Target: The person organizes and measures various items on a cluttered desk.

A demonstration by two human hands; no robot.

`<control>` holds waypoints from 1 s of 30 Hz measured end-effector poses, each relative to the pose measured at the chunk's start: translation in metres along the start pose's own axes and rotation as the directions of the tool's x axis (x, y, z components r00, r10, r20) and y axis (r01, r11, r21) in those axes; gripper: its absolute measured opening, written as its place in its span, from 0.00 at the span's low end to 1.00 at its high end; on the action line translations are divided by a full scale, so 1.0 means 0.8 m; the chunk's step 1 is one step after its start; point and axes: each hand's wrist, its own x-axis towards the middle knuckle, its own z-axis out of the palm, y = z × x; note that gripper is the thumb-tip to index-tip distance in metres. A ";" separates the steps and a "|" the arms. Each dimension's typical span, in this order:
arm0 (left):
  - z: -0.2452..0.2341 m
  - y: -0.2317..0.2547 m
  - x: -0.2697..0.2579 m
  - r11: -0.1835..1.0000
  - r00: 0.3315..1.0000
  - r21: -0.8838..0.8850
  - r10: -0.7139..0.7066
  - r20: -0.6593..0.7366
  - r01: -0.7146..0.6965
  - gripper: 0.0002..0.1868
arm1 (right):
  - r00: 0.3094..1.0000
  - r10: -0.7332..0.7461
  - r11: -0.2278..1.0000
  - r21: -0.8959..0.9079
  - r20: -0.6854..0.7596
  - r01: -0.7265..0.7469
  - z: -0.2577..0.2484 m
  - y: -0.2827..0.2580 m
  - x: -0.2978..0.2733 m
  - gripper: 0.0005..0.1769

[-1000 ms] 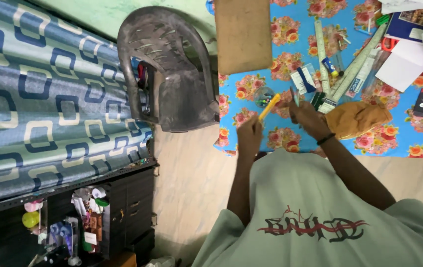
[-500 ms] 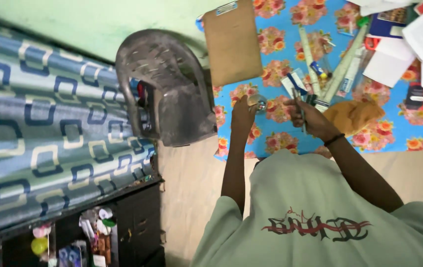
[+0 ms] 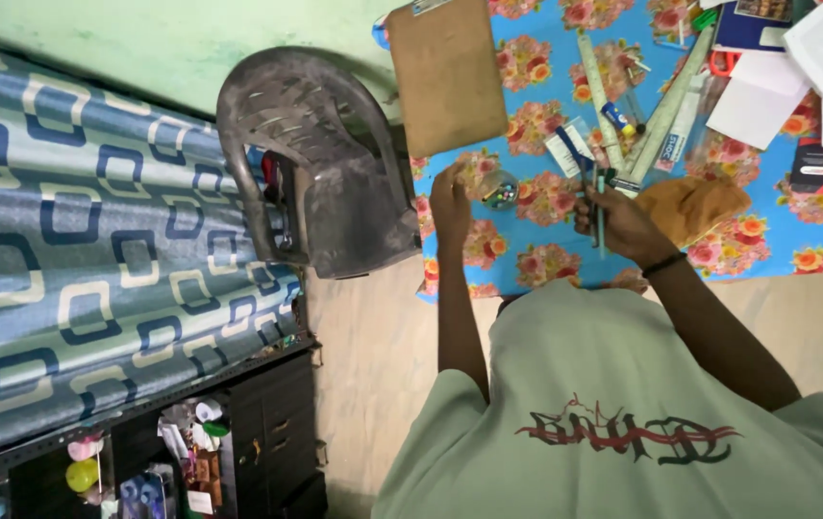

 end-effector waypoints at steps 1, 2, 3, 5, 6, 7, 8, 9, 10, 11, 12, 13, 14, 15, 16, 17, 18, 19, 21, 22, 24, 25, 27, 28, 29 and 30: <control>-0.007 -0.018 -0.011 1.000 1.000 0.004 0.001 -0.004 -0.001 0.16 | 1.000 0.002 1.000 -0.001 0.005 -0.002 -0.002 0.003 -0.003 0.12; -0.010 -0.035 -0.016 1.000 0.998 -0.004 -0.021 0.067 0.022 0.15 | 1.000 -0.023 1.000 -0.018 0.011 0.023 -0.004 0.000 -0.004 0.10; -0.012 -0.052 -0.021 0.999 0.990 -0.010 -0.042 0.137 0.044 0.14 | 0.999 -0.048 0.998 -0.034 0.017 0.048 -0.005 -0.003 -0.005 0.09; -0.023 -0.013 -0.015 0.996 0.971 0.007 -0.084 0.224 0.085 0.12 | 0.999 -0.036 0.998 -0.052 -0.014 0.036 -0.002 -0.012 -0.011 0.11; -0.031 0.006 -0.021 0.990 0.939 0.037 -0.141 0.312 0.137 0.12 | 0.999 -0.011 0.998 -0.061 -0.051 0.007 -0.001 -0.010 -0.017 0.13; -0.024 0.005 -0.027 0.989 0.940 0.038 -0.145 0.310 0.141 0.12 | 0.999 -0.006 0.998 -0.063 -0.051 0.003 -0.001 -0.011 -0.018 0.13; -0.017 0.004 -0.032 0.994 0.955 0.082 -0.096 0.282 0.076 0.10 | 0.997 0.015 0.993 -0.113 -0.082 -0.024 0.000 -0.012 -0.019 0.13; -0.009 0.003 -0.036 0.992 0.966 0.128 -0.044 0.256 0.012 0.08 | 0.993 0.035 0.985 -0.162 -0.113 -0.053 0.002 -0.014 -0.020 0.13; -0.002 0.007 -0.033 0.992 0.965 0.124 -0.043 0.257 0.012 0.08 | 0.993 0.033 0.985 -0.164 -0.116 -0.052 0.003 -0.015 -0.022 0.13; 0.005 0.010 -0.029 0.982 0.966 0.187 -0.069 0.247 0.023 0.08 | 0.994 0.032 0.987 -0.156 -0.104 -0.048 0.005 -0.017 -0.024 0.13; 0.012 0.014 -0.025 0.968 0.967 0.249 -0.095 0.234 0.035 0.08 | 0.995 0.031 0.988 -0.150 -0.091 -0.045 0.007 -0.019 -0.025 0.13; 0.023 0.015 -0.020 0.969 0.968 0.245 -0.095 0.234 0.036 0.08 | 0.995 0.030 0.987 -0.153 -0.093 -0.044 0.009 -0.022 -0.027 0.13; 0.031 0.016 -0.015 0.956 0.963 0.288 -0.130 0.235 0.059 0.09 | 0.992 0.048 0.986 -0.151 -0.119 -0.066 0.012 -0.023 -0.028 0.12; 0.040 0.016 -0.010 0.940 0.958 0.331 -0.166 0.235 0.081 0.09 | 0.987 0.067 0.985 -0.149 -0.146 -0.088 0.015 -0.024 -0.028 0.12; 0.047 0.014 -0.009 0.940 0.957 0.332 -0.167 0.236 0.082 0.09 | 0.987 0.068 0.985 -0.148 -0.146 -0.090 0.005 -0.020 -0.025 0.12; 0.055 0.012 -0.007 0.940 0.975 0.339 -0.116 0.191 0.045 0.09 | 0.992 0.051 0.992 -0.112 -0.118 -0.065 -0.005 -0.017 -0.021 0.12; 0.065 0.010 -0.005 0.938 0.987 0.346 -0.060 0.149 0.004 0.09 | 0.995 0.029 0.996 -0.076 -0.092 -0.036 -0.017 -0.014 -0.019 0.12; 0.067 0.013 -0.002 0.939 0.987 0.345 -0.057 0.153 0.001 0.09 | 0.995 0.025 0.997 -0.074 -0.094 -0.033 -0.024 -0.012 -0.017 0.12; 0.075 0.020 0.006 0.873 0.975 0.480 -0.172 0.137 0.087 0.08 | 0.998 0.014 0.999 -0.047 -0.069 -0.017 -0.038 -0.010 -0.015 0.12; 0.071 0.019 0.007 0.875 0.975 0.477 -0.167 0.146 0.079 0.08 | 0.997 0.007 0.999 -0.043 -0.074 -0.010 -0.044 -0.008 -0.015 0.12; 0.067 0.019 0.008 0.865 0.967 0.494 -0.193 0.164 0.089 0.05 | 0.996 -0.040 0.998 -0.058 -0.074 0.036 -0.057 -0.005 -0.016 0.12; 0.060 0.028 0.008 0.868 0.967 0.490 -0.187 0.175 0.080 0.05 | 0.995 -0.049 0.998 -0.054 -0.082 0.044 -0.052 -0.009 -0.020 0.12; 0.042 0.044 0.007 0.940 0.984 0.324 -0.147 0.102 0.107 0.11 | 0.990 -0.044 0.989 -0.144 -0.133 0.025 -0.042 -0.016 -0.024 0.15; 0.039 0.054 0.008 0.941 0.984 0.322 -0.144 0.107 0.103 0.11 | 0.990 -0.048 0.990 -0.141 -0.136 0.029 -0.040 -0.017 -0.024 0.15; 0.036 0.064 0.009 0.972 0.993 0.228 -0.081 0.083 0.060 0.10 | 0.996 -0.067 0.996 -0.060 -0.058 0.064 -0.038 -0.019 -0.024 0.16; 0.031 0.074 0.008 0.991 0.998 0.134 -0.023 0.053 0.016 0.09 | 0.996 -0.089 0.996 0.023 0.020 0.088 -0.036 -0.020 -0.024 0.17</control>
